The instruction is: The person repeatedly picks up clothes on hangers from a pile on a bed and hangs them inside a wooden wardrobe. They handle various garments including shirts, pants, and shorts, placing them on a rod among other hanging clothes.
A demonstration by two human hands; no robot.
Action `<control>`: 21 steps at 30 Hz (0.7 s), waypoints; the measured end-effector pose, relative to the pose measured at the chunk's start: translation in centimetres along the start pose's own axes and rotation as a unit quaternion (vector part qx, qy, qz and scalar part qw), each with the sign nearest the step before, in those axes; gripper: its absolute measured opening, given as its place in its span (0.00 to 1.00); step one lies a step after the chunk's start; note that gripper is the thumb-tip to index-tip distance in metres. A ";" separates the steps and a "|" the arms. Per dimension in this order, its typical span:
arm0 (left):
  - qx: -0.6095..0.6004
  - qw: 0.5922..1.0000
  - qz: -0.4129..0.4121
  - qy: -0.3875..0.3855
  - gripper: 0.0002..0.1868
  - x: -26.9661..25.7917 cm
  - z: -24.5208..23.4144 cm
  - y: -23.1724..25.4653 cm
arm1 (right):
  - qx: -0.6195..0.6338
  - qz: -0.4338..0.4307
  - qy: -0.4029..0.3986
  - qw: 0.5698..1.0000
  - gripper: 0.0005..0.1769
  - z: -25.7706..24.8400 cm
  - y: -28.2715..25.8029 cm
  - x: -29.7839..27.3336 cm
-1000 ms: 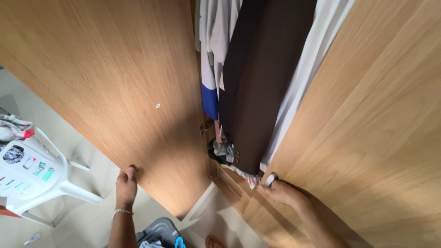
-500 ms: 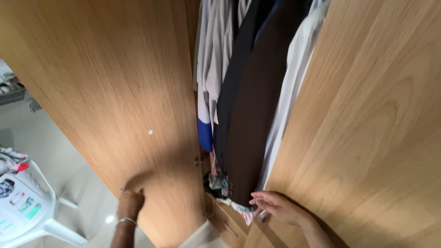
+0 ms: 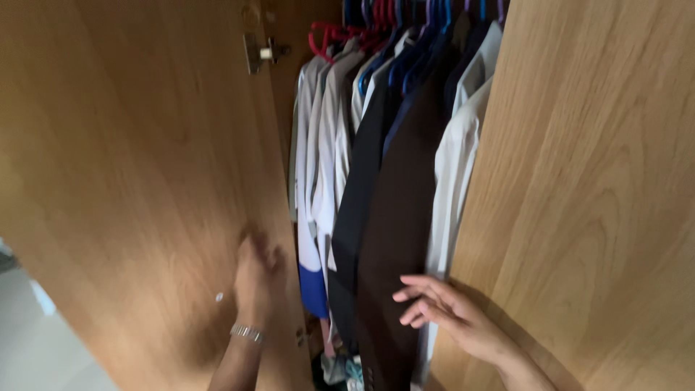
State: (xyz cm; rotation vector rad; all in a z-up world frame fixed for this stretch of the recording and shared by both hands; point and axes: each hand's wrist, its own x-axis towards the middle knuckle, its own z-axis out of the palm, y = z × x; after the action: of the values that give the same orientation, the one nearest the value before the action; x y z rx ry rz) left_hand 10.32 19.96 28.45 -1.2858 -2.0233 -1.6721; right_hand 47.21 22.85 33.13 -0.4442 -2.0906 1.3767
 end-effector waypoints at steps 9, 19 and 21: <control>-0.100 0.975 0.193 0.054 0.37 24.0 2.8 17.7 | -0.141 -0.118 0.079 0.980 0.23 1.8 -9.8 10.6; -0.277 0.921 0.228 -0.149 0.16 32.7 5.0 24.0 | -0.382 -0.191 0.220 0.877 0.11 3.5 -15.5 18.8; -0.284 0.924 0.212 -0.142 0.14 33.6 4.6 24.7 | -0.442 -0.229 0.227 0.837 0.08 3.2 -16.5 20.4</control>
State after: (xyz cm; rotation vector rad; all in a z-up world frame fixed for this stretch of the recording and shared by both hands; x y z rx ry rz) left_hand 9.86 39.35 65.64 -2.0796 -1.2489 -1.9987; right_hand 30.17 25.36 53.16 -0.5078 -2.1018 -0.0477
